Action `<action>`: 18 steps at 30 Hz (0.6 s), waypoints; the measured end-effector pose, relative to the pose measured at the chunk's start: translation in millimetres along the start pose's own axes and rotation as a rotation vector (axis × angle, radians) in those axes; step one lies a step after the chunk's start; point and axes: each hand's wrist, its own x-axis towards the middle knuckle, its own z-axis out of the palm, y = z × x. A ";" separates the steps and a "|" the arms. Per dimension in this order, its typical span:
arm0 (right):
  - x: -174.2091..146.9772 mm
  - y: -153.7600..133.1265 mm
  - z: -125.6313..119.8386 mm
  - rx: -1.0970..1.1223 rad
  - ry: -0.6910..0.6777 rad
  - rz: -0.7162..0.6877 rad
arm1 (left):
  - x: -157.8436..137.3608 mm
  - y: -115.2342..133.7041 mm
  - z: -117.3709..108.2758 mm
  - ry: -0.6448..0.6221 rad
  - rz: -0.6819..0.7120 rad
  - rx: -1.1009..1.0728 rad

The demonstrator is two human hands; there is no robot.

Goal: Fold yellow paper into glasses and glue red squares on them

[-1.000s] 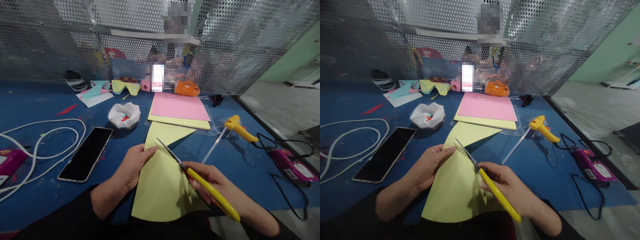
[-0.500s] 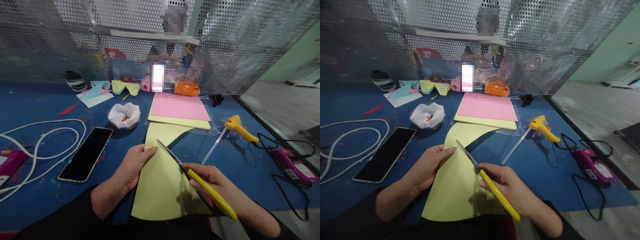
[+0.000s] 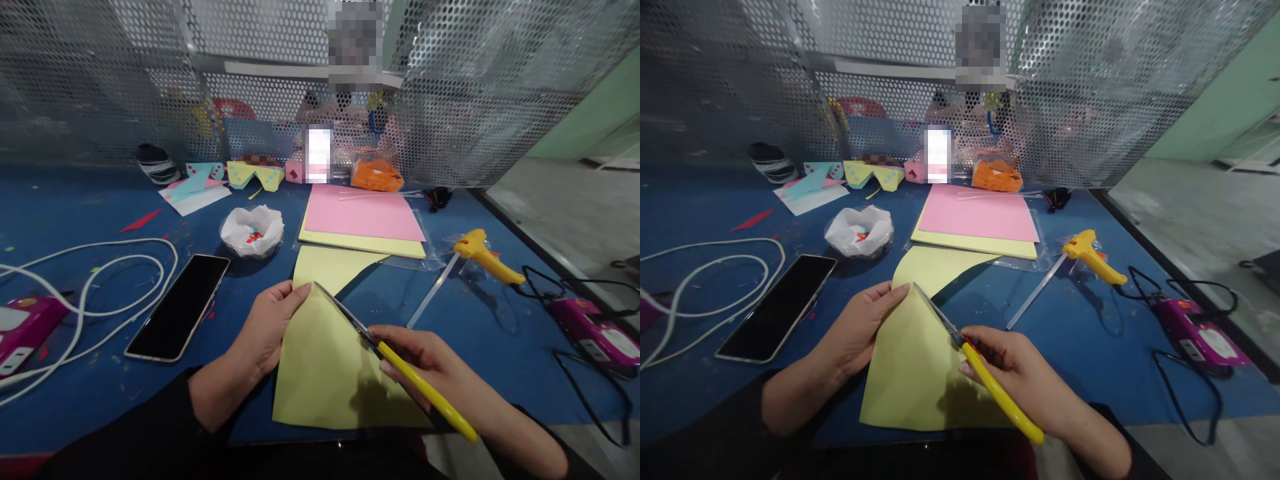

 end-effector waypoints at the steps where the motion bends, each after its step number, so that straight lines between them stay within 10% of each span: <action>1: -0.2 1.1 0.2 0.003 0.014 -0.010 | 0.5 -0.5 -0.4 0.005 0.004 0.003; 18: 0.5 0.9 -1.2 -0.017 -0.014 0.003 | -2.0 -1.5 -1.4 -0.029 -0.019 -0.017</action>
